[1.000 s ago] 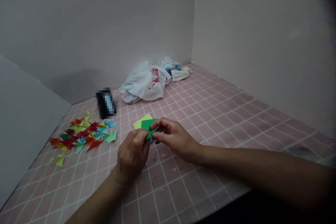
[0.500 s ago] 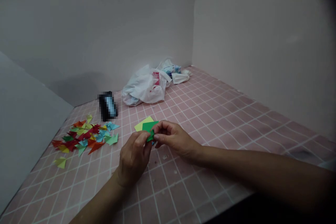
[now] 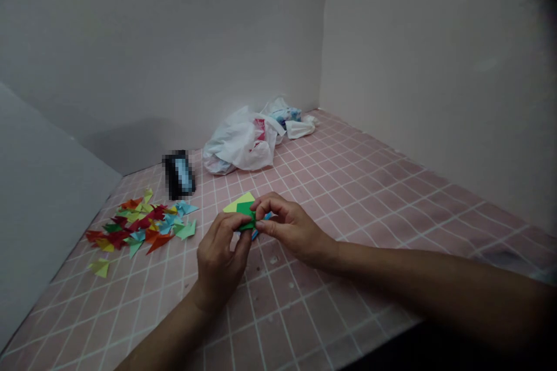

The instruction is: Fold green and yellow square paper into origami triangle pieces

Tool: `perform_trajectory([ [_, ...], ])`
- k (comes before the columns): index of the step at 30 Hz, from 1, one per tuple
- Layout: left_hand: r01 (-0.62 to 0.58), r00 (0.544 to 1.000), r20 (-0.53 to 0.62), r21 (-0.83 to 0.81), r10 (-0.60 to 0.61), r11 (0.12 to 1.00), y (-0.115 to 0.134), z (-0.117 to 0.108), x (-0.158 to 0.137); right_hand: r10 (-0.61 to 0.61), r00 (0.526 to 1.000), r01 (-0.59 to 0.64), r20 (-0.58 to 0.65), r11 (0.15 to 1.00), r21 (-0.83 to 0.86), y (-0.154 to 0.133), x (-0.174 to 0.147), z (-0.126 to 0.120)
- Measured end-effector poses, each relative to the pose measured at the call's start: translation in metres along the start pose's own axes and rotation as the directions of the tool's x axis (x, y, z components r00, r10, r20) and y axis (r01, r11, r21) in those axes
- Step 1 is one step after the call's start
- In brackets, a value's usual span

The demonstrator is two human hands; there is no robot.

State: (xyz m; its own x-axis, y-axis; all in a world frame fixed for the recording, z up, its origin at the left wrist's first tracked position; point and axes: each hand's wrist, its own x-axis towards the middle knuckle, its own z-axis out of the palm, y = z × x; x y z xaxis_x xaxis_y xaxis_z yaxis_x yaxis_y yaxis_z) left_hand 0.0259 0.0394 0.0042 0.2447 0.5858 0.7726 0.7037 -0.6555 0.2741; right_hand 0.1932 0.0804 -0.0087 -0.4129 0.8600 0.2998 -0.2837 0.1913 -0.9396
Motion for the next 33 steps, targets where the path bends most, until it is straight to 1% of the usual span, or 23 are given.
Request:
perform_trajectory([
  [4, 0.027, 1.000, 0.000, -0.020, -0.027, 0.999, 0.000, -0.002, 0.000, -0.070, 0.997, 0.070, 0.016, 0.997, 0.014, -0.003, -0.001, 0.000],
  [6, 0.074, 0.997, 0.016, -0.062, -0.073, 0.995, 0.001, -0.002, 0.000, -0.077, 0.997, 0.077, 0.015, 0.997, 0.022, -0.004, -0.001, 0.000],
  [8, 0.189, 0.982, 0.054, -0.140, -0.184, 0.972, 0.002, -0.002, 0.000, -0.054, 0.998, 0.053, 0.020, 0.998, 0.046, -0.003, 0.000, 0.000],
  [9, 0.283, 0.959, 0.080, -0.202, -0.272, 0.938, 0.003, -0.001, 0.000, -0.036, 0.999, 0.035, 0.022, 0.997, 0.063, -0.002, 0.000, -0.001],
  [10, 0.394, 0.919, 0.112, -0.277, -0.377, 0.877, 0.003, -0.001, 0.001, -0.021, 1.000, 0.019, 0.023, 0.997, 0.079, -0.002, 0.001, -0.001],
  [11, 0.503, 0.862, 0.149, -0.359, -0.484, 0.786, 0.004, 0.000, 0.001, -0.011, 1.000, 0.009, 0.021, 0.997, 0.083, -0.001, 0.002, -0.001],
  [12, 0.595, 0.794, 0.191, -0.437, -0.577, 0.674, 0.004, 0.000, 0.002, -0.006, 1.000, 0.005, 0.017, 0.998, 0.069, -0.001, 0.002, -0.001],
  [13, 0.660, 0.725, 0.233, -0.503, -0.648, 0.558, 0.005, 0.001, 0.003, -0.009, 1.000, 0.009, 0.013, 0.999, 0.037, -0.002, 0.002, -0.001],
  [14, 0.700, 0.665, 0.273, -0.553, -0.696, 0.452, 0.005, 0.001, 0.003, -0.016, 1.000, 0.016, 0.011, 1.000, -0.012, -0.003, 0.002, -0.001],
  [15, 0.724, 0.617, 0.310, -0.584, -0.723, 0.367, 0.005, 0.002, 0.003, -0.023, 1.000, 0.024, 0.013, 0.997, -0.069, -0.004, 0.003, -0.002],
  [16, 0.738, 0.581, 0.341, -0.604, -0.739, 0.301, 0.005, 0.002, 0.003, -0.027, 1.000, 0.028, 0.016, 0.992, -0.119, -0.005, 0.003, -0.002],
  [18, 0.752, 0.530, 0.393, -0.627, -0.751, 0.203, 0.006, 0.004, 0.003, -0.015, 1.000, 0.019, 0.024, 0.986, -0.166, -0.006, 0.003, -0.002],
  [21, 0.750, 0.493, 0.440, -0.652, -0.751, 0.110, 0.008, 0.005, 0.003, 0.030, 0.999, -0.026, 0.024, 0.987, -0.156, -0.006, 0.004, -0.003],
  [29, 0.735, 0.420, 0.494, -0.677, -0.761, -0.033, 0.014, 0.004, 0.007, 0.089, 0.996, -0.088, 0.000, 0.988, -0.125, 0.000, 0.006, -0.004],
  [33, 0.726, 0.406, 0.498, -0.685, -0.766, -0.060, 0.014, 0.005, 0.008, 0.113, 0.994, -0.112, 0.004, 0.988, -0.108, 0.001, 0.006, -0.004],
])
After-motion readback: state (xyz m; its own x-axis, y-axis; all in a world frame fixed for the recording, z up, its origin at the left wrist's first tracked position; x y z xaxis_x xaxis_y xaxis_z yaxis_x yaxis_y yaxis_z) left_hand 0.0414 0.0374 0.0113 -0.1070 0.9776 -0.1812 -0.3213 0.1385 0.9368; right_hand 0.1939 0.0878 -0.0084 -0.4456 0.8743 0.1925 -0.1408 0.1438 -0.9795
